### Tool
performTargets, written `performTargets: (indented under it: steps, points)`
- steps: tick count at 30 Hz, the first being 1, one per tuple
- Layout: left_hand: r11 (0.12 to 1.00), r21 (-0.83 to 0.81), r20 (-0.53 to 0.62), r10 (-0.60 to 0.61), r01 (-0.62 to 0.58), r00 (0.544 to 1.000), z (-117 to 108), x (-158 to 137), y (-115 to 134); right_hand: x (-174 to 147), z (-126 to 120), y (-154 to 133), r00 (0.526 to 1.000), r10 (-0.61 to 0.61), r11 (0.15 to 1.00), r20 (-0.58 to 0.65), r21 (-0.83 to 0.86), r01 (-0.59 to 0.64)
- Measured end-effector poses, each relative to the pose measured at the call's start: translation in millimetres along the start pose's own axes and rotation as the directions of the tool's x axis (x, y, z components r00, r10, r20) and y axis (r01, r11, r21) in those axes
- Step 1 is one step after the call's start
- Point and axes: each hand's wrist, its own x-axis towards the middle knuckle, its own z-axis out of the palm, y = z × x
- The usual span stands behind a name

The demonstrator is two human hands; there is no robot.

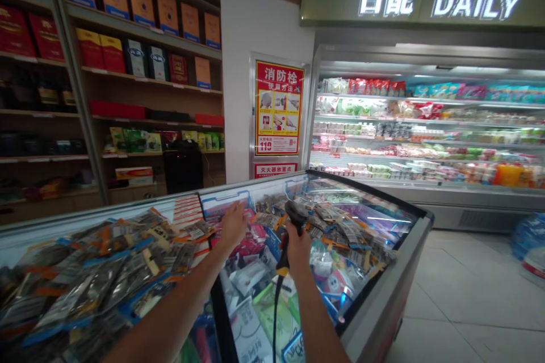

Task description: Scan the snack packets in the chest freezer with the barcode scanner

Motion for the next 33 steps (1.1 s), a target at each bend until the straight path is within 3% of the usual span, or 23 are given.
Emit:
performTargets:
  steps: [4, 7, 12, 15, 20, 22, 24, 28, 30, 33]
  points:
    - [0.992, -0.007, 0.302, 0.121, -0.125, 0.945, 40.9, 15.8, 27.5, 1.1, -3.8, 10.9, 1.000, 0.008, 1.000, -0.014, -0.009, -0.008]
    - [0.983, 0.036, 0.400, 0.151, -0.180, 0.904, 52.0, 16.4, 28.7, 2.1, -4.4, 12.3, 1.000, 0.010, 1.000, -0.017, -0.001, -0.010]
    - [0.976, 0.181, 0.284, 0.063, -0.118, 0.957, 44.3, 4.7, 22.2, -3.9, -1.5, 14.6, 0.999, 0.028, 1.000, -0.038, 0.001, -0.028]
    - [0.989, 0.146, 0.226, -0.010, -0.023, 0.974, 41.0, 1.3, 21.5, -12.6, 0.2, 14.0, 0.999, 0.043, 0.999, -0.001, 0.023, -0.043]
    - [0.990, -0.074, 0.382, -0.084, 0.122, 0.920, 42.2, 2.7, 17.7, -30.2, -1.7, 7.2, 0.987, 0.126, 0.990, 0.099, 0.044, -0.131]
    - [0.934, -0.262, 0.366, -0.138, 0.244, 0.920, 42.9, 1.4, 12.7, -36.1, -3.5, 4.4, 0.978, 0.170, 0.980, 0.120, 0.088, -0.181]
    - [0.801, -0.470, 0.297, -0.252, 0.370, 0.921, 43.3, -1.6, 7.0, -40.9, -4.7, 2.8, 0.967, 0.201, 0.964, 0.157, 0.143, -0.224]
    - [0.545, -0.724, 0.243, -0.373, 0.423, 0.895, 43.4, -8.1, 1.7, -47.6, -3.5, 2.7, 0.935, 0.209, 0.934, 0.286, 0.225, -0.277]
    - [0.518, -0.756, 0.212, -0.384, 0.400, 0.898, 43.5, -9.3, 2.9, -49.9, -2.1, 3.5, 0.919, 0.222, 0.926, 0.325, 0.225, -0.304]
    - [0.556, -0.729, 0.191, -0.396, 0.399, 0.898, 45.2, -8.2, 5.1, -51.7, -1.6, 5.0, 0.901, 0.262, 0.917, 0.346, 0.203, -0.344]
